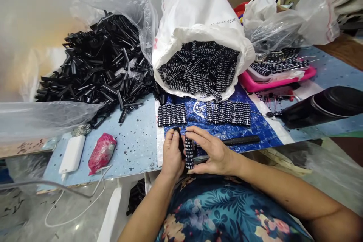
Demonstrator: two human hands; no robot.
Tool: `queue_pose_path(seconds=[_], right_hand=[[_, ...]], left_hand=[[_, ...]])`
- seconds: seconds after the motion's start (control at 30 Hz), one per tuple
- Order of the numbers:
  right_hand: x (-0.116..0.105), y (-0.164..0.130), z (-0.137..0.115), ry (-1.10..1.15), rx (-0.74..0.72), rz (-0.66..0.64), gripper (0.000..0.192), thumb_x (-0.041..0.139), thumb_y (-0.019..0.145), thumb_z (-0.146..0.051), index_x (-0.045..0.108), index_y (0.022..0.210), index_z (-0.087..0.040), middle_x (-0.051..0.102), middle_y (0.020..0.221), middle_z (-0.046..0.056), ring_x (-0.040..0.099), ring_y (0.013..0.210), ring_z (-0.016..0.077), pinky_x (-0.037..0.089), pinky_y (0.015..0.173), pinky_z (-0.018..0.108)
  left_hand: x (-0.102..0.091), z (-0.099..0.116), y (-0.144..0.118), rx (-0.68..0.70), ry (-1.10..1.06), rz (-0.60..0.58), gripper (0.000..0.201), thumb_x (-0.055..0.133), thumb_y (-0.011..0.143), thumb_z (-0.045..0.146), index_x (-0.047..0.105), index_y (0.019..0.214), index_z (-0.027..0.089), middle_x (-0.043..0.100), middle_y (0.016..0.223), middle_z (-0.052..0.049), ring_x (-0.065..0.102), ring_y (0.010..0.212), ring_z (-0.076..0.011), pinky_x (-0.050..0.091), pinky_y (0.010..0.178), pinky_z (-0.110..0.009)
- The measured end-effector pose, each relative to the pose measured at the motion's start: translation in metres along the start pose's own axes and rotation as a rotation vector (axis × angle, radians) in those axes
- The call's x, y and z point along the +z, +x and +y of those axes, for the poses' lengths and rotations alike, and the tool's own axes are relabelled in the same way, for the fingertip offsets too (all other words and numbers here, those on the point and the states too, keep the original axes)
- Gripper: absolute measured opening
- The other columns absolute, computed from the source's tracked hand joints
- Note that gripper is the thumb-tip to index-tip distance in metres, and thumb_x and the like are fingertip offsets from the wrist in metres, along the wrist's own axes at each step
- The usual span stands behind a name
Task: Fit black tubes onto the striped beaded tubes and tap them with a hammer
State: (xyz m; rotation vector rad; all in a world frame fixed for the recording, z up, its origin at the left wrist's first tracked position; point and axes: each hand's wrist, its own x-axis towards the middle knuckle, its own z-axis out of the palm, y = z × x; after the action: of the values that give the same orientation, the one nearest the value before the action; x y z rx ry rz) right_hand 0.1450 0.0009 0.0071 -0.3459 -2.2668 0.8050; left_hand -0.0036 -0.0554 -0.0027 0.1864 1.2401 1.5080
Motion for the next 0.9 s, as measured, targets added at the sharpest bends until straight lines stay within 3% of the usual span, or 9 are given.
queue_pose_path(seconds=[0.07,0.13,0.27,0.4,0.57,0.67,0.73,0.8,0.9], right_hand=[[0.0,-0.001,0.001,-0.063,0.003,0.015,0.088,0.071,0.089,-0.045,0.022,0.155,-0.014,0.037,0.146,0.023,0.041,0.136,0.0319,0.045,0.109,0.048],[0.001,-0.001,0.002,-0.132,-0.02,-0.003,0.083,0.066,0.092,-0.042,0.021,0.156,-0.014,0.038,0.146,0.023,0.042,0.136,0.0319,0.046,0.108,0.048],[0.001,-0.003,0.005,-0.18,-0.033,-0.02,0.085,0.067,0.092,-0.043,0.022,0.156,-0.01,0.04,0.145,0.024,0.043,0.135,0.0322,0.046,0.11,0.047],[-0.002,-0.01,0.009,-0.182,-0.013,-0.029,0.086,0.068,0.091,-0.04,0.021,0.157,-0.011,0.038,0.147,0.024,0.043,0.135,0.0321,0.046,0.109,0.047],[0.003,-0.017,0.011,-0.267,-0.003,-0.027,0.085,0.066,0.093,-0.039,0.019,0.157,-0.01,0.041,0.144,0.026,0.044,0.134,0.0337,0.047,0.107,0.05],[0.001,-0.02,0.011,-0.285,0.017,0.009,0.094,0.071,0.088,-0.046,0.018,0.157,-0.01,0.042,0.144,0.025,0.043,0.135,0.0343,0.046,0.108,0.05],[-0.007,-0.028,0.013,-0.281,0.056,-0.034,0.099,0.071,0.086,-0.052,0.016,0.158,-0.012,0.041,0.146,0.023,0.038,0.138,0.0347,0.041,0.111,0.053],[-0.02,-0.044,0.017,-0.344,0.145,-0.112,0.084,0.068,0.09,-0.05,0.028,0.154,-0.013,0.046,0.142,0.02,0.041,0.136,0.0348,0.041,0.109,0.055],[-0.036,-0.068,0.024,-0.516,0.272,-0.208,0.028,0.056,0.099,-0.031,0.06,0.121,-0.015,0.063,0.113,0.014,0.06,0.105,0.0301,0.051,0.086,0.048]], left_hand=[[0.001,0.0,-0.001,-0.11,0.017,-0.016,0.052,0.073,0.075,0.06,0.066,0.104,0.017,0.062,0.076,-0.002,0.052,0.058,-0.0102,0.044,0.056,-0.023],[0.004,-0.001,-0.003,-0.164,-0.011,-0.025,0.057,0.075,0.072,0.062,0.07,0.102,0.014,0.067,0.084,-0.005,0.059,0.066,-0.0128,0.048,0.063,-0.025],[0.008,0.0,-0.006,-0.132,-0.054,-0.052,0.049,0.086,0.062,0.05,0.073,0.093,0.016,0.07,0.09,-0.004,0.063,0.079,-0.0141,0.052,0.076,-0.026],[0.003,0.001,-0.007,-0.126,0.019,-0.144,0.043,0.082,0.07,0.051,0.073,0.095,0.017,0.068,0.081,-0.003,0.062,0.07,-0.0138,0.054,0.074,-0.03],[0.0,0.0,-0.008,-0.005,0.231,-0.218,0.044,0.081,0.072,0.048,0.074,0.103,0.017,0.07,0.095,-0.006,0.066,0.089,-0.0174,0.053,0.083,-0.027],[-0.002,-0.002,-0.003,-0.062,0.249,-0.243,0.045,0.079,0.074,0.049,0.069,0.106,0.018,0.069,0.085,-0.005,0.064,0.069,-0.0146,0.053,0.068,-0.027],[-0.01,-0.002,0.003,-0.027,0.291,-0.226,0.044,0.076,0.076,0.049,0.066,0.107,0.019,0.067,0.082,-0.003,0.06,0.061,-0.0136,0.051,0.062,-0.028],[-0.022,0.002,0.013,0.168,0.46,-0.183,0.037,0.072,0.08,0.046,0.066,0.106,0.02,0.068,0.089,-0.005,0.062,0.07,-0.0156,0.051,0.069,-0.03],[-0.045,0.011,0.027,0.457,0.902,-0.149,0.025,0.068,0.084,0.038,0.07,0.103,0.022,0.069,0.099,-0.006,0.062,0.089,-0.0198,0.046,0.084,-0.033]])
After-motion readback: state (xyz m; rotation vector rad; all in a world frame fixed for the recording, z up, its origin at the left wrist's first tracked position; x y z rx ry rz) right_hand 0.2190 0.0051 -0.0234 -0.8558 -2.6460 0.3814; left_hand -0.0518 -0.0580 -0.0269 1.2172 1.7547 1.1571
